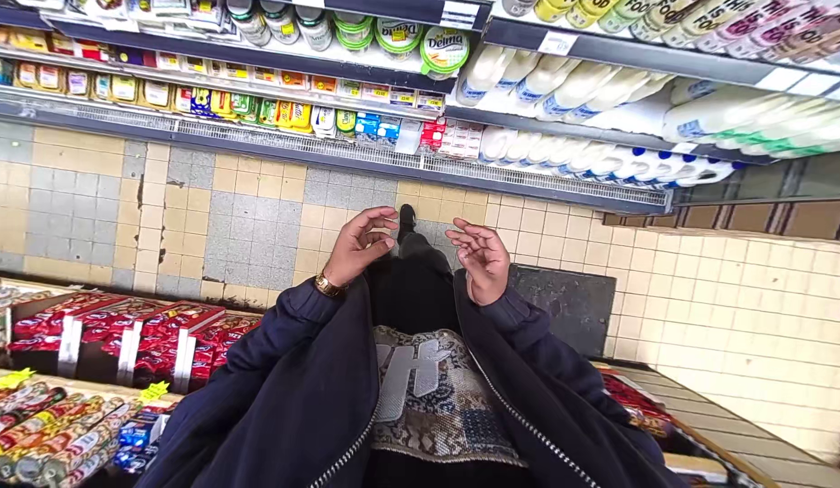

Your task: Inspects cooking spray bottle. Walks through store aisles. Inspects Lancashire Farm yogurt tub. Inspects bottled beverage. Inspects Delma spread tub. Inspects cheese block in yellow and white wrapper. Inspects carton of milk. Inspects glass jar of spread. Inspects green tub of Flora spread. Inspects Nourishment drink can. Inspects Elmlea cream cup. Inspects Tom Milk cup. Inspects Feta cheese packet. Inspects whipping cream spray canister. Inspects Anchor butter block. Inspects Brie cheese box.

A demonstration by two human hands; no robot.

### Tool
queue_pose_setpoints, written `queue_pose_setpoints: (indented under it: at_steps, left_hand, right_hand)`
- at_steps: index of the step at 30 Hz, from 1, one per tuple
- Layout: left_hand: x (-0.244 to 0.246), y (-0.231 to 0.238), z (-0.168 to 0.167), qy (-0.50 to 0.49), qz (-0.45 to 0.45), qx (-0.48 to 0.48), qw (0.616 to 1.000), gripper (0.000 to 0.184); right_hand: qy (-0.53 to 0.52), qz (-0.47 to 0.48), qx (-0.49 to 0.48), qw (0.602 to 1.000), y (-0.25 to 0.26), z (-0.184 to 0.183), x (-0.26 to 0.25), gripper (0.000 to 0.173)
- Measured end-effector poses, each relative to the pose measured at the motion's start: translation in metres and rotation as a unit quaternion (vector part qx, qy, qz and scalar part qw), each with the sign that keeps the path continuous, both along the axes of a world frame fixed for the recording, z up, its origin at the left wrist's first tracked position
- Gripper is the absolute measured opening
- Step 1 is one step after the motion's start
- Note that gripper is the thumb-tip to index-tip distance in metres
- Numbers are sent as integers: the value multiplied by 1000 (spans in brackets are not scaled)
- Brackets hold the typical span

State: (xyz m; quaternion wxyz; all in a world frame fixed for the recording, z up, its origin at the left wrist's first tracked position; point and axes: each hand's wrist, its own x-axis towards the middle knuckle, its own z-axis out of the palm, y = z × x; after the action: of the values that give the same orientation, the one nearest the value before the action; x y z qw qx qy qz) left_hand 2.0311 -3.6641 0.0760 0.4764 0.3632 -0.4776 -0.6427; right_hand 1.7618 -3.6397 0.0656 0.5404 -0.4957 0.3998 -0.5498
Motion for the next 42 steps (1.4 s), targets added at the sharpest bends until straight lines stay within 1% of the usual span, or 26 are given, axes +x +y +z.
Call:
queue_pose_setpoints:
  at_steps: [7,15,20,24,28,33,36,38,42]
  left_hand:
    - [1,1,-2,3,-10,-2,1000,48]
    - [-4,-10,-8,8,-22,8,1000,49]
    - [-8,-29,-10,5,-23,18,1000,57]
    - [-15,-58,-13,-10,-18,40,999,60]
    - [-25,-107,-19,-47,-14,64,997,62]
    - [-45,-197,-41,-134,-16,68,988,68]
    - [-63,-267,-71,-182,15,94,979,68]
    - [-72,-311,-98,-222,38,101,969,68]
    - [-91,-383,-145,-240,97,108,960,66]
  right_hand:
    - [0,-6,3,1000,5,-3,0,38]
    - [0,-18,6,1000,2,-6,-4,38]
    - [-10,-36,10,999,-8,-7,-10,36]
    - [-15,-43,17,999,-19,-9,-18,37]
    - [-24,-41,31,998,-36,-15,-31,37]
    - [-33,-55,47,997,-57,-21,-56,35]
    - [-35,-61,48,996,-72,-25,-76,35]
    - [-36,-60,57,996,-82,-28,-90,35]
    - [-39,-38,77,996,-106,-36,-114,36]
